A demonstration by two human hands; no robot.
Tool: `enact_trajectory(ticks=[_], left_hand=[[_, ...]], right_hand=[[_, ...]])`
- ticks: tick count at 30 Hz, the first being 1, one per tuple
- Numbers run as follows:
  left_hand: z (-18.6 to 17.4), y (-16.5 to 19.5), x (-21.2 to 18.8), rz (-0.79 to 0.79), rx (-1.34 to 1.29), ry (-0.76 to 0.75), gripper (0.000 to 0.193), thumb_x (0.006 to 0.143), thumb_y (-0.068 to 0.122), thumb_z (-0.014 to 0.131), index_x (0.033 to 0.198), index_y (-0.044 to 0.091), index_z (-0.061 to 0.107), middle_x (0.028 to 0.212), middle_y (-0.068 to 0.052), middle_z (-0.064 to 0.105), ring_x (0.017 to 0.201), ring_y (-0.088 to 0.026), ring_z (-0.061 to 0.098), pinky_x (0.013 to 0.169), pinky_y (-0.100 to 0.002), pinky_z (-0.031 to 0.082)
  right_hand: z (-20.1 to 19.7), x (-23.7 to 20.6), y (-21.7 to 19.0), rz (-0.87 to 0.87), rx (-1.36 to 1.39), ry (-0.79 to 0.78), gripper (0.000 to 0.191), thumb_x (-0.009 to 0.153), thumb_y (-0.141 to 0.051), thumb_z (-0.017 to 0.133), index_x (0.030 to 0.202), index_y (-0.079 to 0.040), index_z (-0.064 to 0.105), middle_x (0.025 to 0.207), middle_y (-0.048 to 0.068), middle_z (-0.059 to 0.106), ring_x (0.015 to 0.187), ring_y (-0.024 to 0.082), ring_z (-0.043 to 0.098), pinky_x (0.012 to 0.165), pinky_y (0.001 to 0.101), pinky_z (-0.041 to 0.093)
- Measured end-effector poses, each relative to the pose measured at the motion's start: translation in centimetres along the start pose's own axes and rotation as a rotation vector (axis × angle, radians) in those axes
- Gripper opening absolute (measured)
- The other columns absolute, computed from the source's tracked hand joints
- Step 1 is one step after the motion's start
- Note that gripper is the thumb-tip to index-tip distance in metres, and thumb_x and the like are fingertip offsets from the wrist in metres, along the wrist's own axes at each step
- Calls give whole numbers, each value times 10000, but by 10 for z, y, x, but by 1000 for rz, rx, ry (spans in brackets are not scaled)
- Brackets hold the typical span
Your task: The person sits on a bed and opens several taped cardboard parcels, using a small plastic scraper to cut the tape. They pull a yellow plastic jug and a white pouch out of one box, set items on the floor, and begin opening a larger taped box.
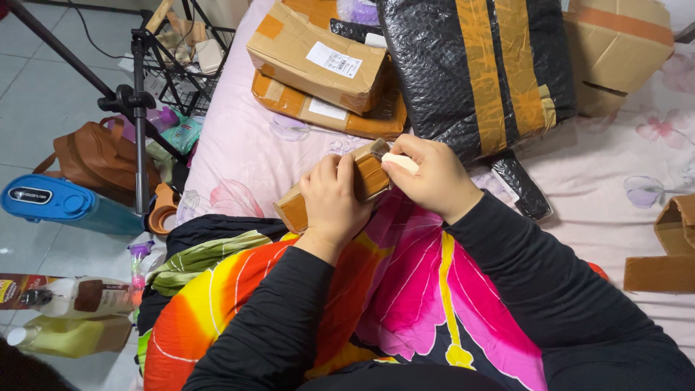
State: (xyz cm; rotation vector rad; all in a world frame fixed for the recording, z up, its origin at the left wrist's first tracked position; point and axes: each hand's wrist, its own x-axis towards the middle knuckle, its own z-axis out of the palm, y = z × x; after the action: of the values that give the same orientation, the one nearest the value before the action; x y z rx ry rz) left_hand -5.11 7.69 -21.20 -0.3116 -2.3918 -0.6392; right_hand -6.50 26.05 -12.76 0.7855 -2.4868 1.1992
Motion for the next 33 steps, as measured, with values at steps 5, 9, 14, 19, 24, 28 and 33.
enact_trajectory(ticks=[5, 9, 14, 19, 24, 28, 33], left_hand=[[5, -1, -3, 10, 8, -5, 683, 610, 291, 848, 1220, 118, 593, 1120, -86, 613, 1028, -308, 604, 859, -489, 392], [5, 2, -5, 2, 19, -59, 675, 576, 274, 849, 1187, 128, 603, 1076, -82, 618, 989, -313, 611, 837, -496, 406], [0, -4, 2, -79, 5, -121, 658, 535, 244, 845, 1140, 127, 616, 1038, -86, 623, 963, -323, 621, 781, -496, 417], [-5, -3, 6, -37, -16, -98, 595, 566, 231, 842, 1113, 133, 629, 998, -91, 632, 921, -338, 629, 779, -502, 432], [-21, -17, 20, -188, -115, 64, 547, 666, 246, 863, 1107, 71, 590, 1024, -150, 618, 963, -409, 604, 805, -504, 475], [-26, -6, 15, -174, -252, 370, 639, 733, 260, 883, 1194, 0, 526, 1084, -212, 590, 1009, -432, 579, 862, -504, 481], [-20, 39, -9, -115, -513, 99, 819, 697, 384, 895, 1260, -21, 460, 1151, -218, 527, 1080, -397, 532, 945, -493, 456]], right_hand=[[1, -5, 4, 34, -20, -27, 170, 906, -180, 701, 907, -21, 640, 778, 164, 671, 714, 322, 695, 630, 375, 520], [-1, -13, 3, 88, 13, -37, 175, 894, -182, 686, 910, -20, 624, 747, 165, 658, 675, 320, 692, 618, 380, 517], [1, -26, -2, 75, -17, -39, 182, 897, -192, 680, 868, -21, 626, 732, 182, 652, 667, 348, 681, 612, 407, 515], [-5, -33, 2, 84, -117, -108, 187, 901, -212, 660, 841, -38, 631, 724, 196, 659, 705, 388, 678, 626, 443, 520], [-16, -39, 21, 119, -277, -2, 183, 892, -213, 682, 870, -35, 644, 744, 208, 669, 723, 403, 670, 640, 459, 526], [-10, -30, 46, 309, 231, 230, 181, 1027, -187, 612, 992, -11, 595, 828, 136, 665, 731, 262, 640, 657, 400, 524], [27, -17, 67, 550, 993, 420, 143, 1027, -162, 572, 1039, -27, 617, 1000, 68, 689, 898, 118, 650, 813, 271, 547]])
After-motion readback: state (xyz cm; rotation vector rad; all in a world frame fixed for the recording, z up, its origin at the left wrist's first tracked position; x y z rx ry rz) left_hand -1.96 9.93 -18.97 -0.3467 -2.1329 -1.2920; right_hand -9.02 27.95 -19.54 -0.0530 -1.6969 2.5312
